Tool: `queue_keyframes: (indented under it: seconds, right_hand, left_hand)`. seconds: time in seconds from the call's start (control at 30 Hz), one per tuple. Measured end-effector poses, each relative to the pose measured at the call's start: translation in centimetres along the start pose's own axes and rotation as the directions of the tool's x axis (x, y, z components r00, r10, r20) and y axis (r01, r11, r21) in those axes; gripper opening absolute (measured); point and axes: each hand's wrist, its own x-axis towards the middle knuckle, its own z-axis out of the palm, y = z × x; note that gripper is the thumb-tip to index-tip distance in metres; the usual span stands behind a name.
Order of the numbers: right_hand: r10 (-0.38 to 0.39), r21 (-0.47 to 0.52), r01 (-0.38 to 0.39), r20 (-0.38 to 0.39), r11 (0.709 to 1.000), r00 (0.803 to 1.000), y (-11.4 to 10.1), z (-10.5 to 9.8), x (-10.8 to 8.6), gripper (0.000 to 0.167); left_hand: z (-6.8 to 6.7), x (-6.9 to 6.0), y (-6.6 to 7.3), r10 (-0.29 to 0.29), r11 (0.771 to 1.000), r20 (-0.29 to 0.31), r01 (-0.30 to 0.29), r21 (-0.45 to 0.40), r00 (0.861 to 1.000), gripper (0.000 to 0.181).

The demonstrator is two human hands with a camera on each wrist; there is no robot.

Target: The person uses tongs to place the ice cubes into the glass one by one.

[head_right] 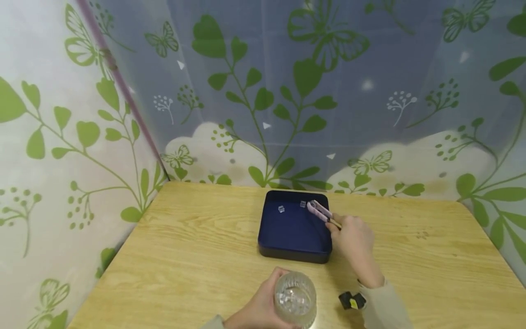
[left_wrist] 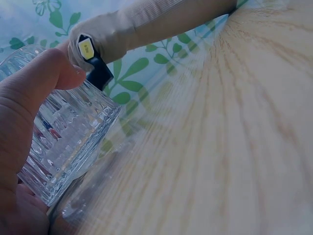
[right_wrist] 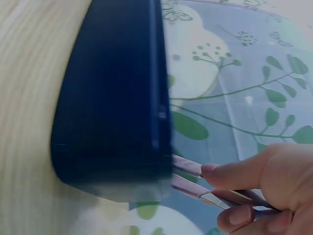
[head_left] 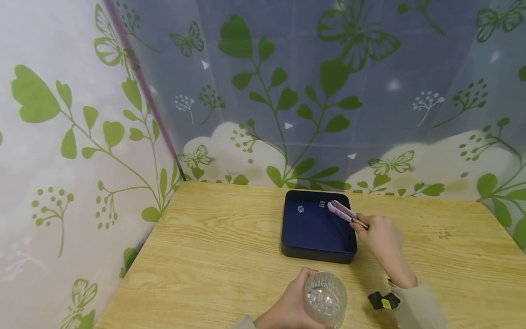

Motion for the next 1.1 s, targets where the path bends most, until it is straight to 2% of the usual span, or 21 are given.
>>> queue_keyframes:
  seconds: [0.2,0.27,0.4,0.5,0.6,0.67,0.9,1.1]
  right_hand:
    - [-0.045,0.023,0.045,-0.007,0.999,0.999,-0.2,-2.1,-0.8,0.036]
    - [-0.054,0.031,0.054,-0.007,0.998,0.999,-0.2,-2.8,-1.1,0.036]
    - [-0.061,0.051,0.058,0.046,0.997,0.997,-0.2,-4.4,-1.9,0.039]
    - [-0.092,0.07,0.086,0.078,0.994,0.993,-0.2,-5.4,-2.6,0.039]
    - [-0.141,0.096,0.134,0.07,0.986,0.988,-0.1,-6.2,-3.2,0.036]
    - [-0.168,0.117,0.159,0.071,0.98,0.983,-0.2,-6.8,-3.5,0.034]
    - [-0.202,0.186,0.175,0.14,0.967,0.969,-0.9,-9.3,-4.7,0.031]
    - [-0.292,0.253,0.251,0.139,0.934,0.946,-1.0,-10.8,-5.9,0.027]
  left_hand:
    - [0.1,0.0,-0.1,0.006,1.0,0.006,-0.006,-0.009,1.0,0.087]
    - [0.1,0.0,-0.2,-0.008,1.0,0.01,0.009,-0.024,1.0,0.086]
    - [0.1,0.0,-0.1,-0.02,0.999,0.013,0.02,-0.034,1.0,0.086]
    - [0.0,0.0,0.0,-0.042,0.997,0.018,0.043,-0.059,0.999,0.086]
    - [-0.1,-0.1,0.1,-0.075,0.993,0.024,0.077,-0.093,0.997,0.086]
    - [-0.1,-0.1,0.2,-0.077,0.992,0.022,0.079,-0.097,0.997,0.086]
    - [-0.1,-0.1,0.1,-0.065,0.995,0.019,0.066,-0.072,0.998,0.086]
    - [-0.1,-0.1,0.0,-0.051,0.998,0.015,0.051,-0.035,0.999,0.087]
